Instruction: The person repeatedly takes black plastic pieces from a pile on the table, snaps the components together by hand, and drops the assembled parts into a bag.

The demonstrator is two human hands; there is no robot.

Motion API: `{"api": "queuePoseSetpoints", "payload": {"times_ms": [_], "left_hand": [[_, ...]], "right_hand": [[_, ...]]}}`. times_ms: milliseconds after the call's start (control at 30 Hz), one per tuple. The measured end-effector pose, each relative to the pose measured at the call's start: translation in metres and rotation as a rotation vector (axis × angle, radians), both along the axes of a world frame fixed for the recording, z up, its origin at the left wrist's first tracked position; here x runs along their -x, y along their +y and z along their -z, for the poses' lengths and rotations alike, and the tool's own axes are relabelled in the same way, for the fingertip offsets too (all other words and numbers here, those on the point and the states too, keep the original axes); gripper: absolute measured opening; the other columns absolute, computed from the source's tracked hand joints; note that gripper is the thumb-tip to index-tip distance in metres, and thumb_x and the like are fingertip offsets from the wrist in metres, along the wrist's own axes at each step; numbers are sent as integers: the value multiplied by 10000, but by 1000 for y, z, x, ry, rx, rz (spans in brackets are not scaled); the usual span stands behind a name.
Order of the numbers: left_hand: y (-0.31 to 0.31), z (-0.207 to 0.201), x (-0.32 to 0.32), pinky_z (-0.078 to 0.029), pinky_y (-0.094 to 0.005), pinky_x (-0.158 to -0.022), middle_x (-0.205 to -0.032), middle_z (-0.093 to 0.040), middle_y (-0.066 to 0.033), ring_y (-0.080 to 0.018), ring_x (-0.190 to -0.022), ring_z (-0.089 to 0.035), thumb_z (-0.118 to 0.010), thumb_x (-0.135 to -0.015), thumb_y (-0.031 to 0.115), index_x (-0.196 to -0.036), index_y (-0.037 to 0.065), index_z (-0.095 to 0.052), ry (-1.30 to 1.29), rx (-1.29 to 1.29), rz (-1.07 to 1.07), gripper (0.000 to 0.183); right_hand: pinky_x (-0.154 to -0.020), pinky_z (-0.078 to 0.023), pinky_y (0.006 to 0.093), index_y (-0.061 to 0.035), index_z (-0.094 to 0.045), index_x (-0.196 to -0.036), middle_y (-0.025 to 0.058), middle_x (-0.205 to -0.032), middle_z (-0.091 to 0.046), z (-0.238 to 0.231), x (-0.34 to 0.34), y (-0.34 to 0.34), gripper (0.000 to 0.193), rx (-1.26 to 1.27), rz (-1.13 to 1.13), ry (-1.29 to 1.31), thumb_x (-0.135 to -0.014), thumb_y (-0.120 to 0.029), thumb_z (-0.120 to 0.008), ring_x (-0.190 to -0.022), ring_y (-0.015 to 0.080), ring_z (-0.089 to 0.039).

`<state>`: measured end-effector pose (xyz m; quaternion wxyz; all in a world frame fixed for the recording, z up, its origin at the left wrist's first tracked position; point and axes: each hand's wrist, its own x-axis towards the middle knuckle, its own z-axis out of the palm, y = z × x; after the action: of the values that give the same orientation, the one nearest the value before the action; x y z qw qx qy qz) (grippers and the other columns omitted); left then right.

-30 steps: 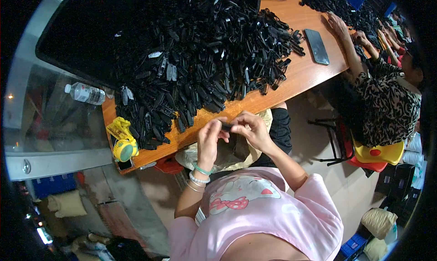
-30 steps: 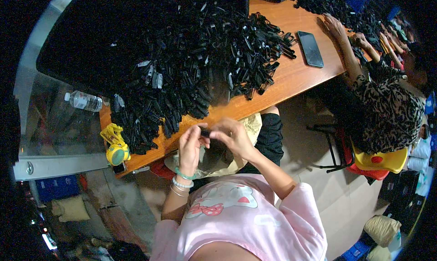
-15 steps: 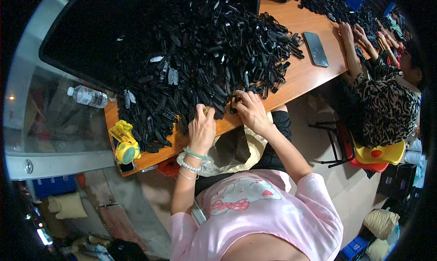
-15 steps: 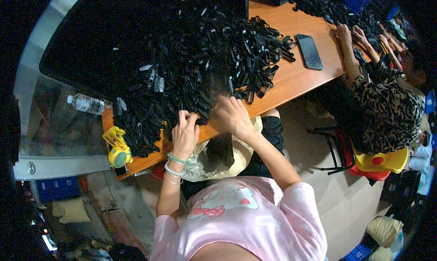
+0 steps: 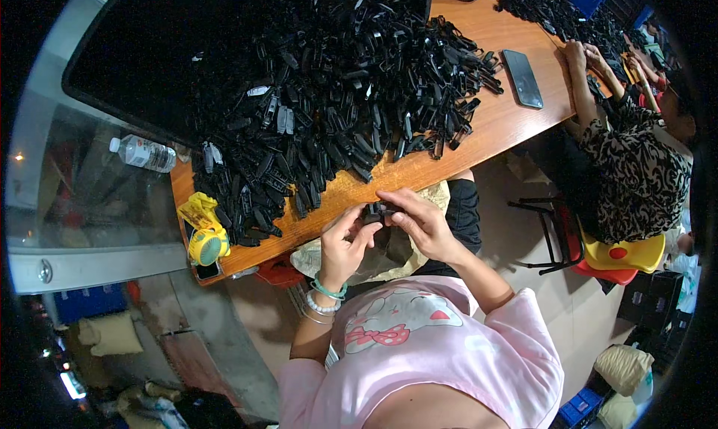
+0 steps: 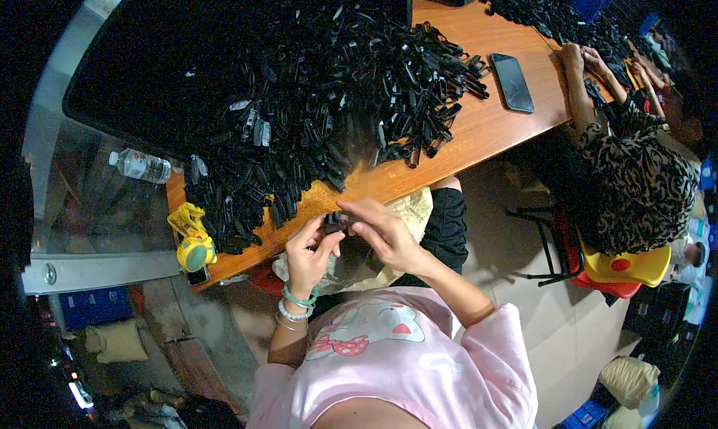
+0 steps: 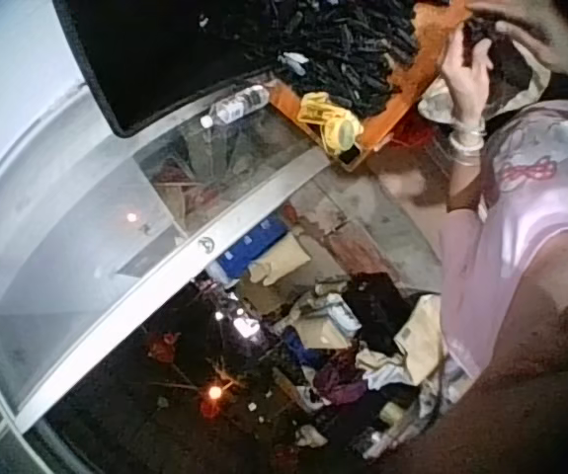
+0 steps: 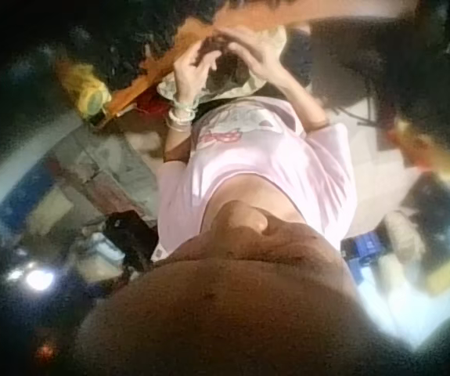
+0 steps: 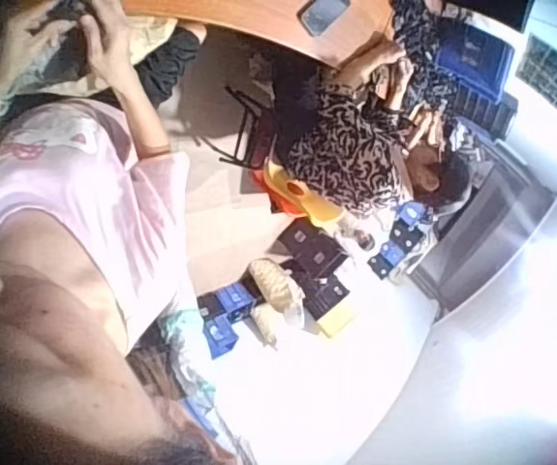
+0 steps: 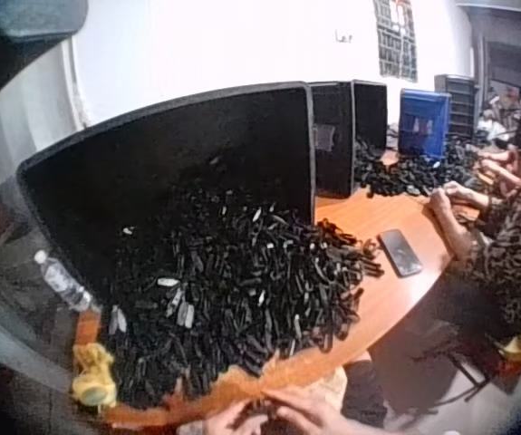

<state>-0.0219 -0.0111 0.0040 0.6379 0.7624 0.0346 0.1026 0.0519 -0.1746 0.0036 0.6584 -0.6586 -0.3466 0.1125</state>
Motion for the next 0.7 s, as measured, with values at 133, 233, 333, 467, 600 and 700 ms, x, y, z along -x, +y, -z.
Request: {"api": "queuePoseSetpoints", "payload": {"times_ms": [133,233,333,467,600,700], "left_hand": [[1,-12,0,-414,-237,-472,-746,-579,-83,-105,-521,-533,-628,-805,-1,-1060,-58,-591,-87,-108,25,263],[3,-12,0,-401,-251,-459,-721,-563,-87,-118,-498,-518,-635,-802,7,-1056,-52,-594,-123,-239,18,263],[1,-17,3,-393,-263,-449,-701,-551,-89,-124,-482,-510,-648,-794,13,-1056,-44,-598,-130,-252,46,272],[0,-23,5,-414,-281,-470,-706,-574,-116,-175,-514,-550,-661,-784,20,-1024,-62,-603,-69,-209,27,260],[1,-28,1,-447,-308,-528,-758,-614,-171,-263,-604,-600,-665,-780,31,-965,-88,-609,-183,-323,20,226],[-2,-29,1,-456,-318,-556,-767,-622,-181,-283,-632,-607,-659,-789,44,-928,-96,-606,-172,-305,18,204]], "right_hand": [[-771,-418,336,30,-515,-1197,152,-858,-534,-1,5,-3,334,175,-14,-142,-866,-21,-517,-842,289,-538],[-739,-429,330,27,-534,-1155,149,-889,-551,-3,10,-5,301,86,90,-28,-864,-48,-531,-781,278,-542],[-751,-439,362,22,-529,-1155,169,-928,-566,-9,8,-6,312,136,12,-127,-853,-51,-558,-835,316,-563],[-690,-453,366,22,-515,-1159,174,-889,-551,-9,12,-6,335,191,60,-253,-838,-50,-578,-780,351,-554],[-649,-430,358,30,-509,-1170,164,-832,-528,-4,17,-3,364,158,71,-273,-816,-10,-586,-720,309,-537],[-608,-437,354,28,-496,-1188,172,-839,-523,-6,15,-4,407,229,90,-406,-791,31,-590,-693,320,-540]]}}
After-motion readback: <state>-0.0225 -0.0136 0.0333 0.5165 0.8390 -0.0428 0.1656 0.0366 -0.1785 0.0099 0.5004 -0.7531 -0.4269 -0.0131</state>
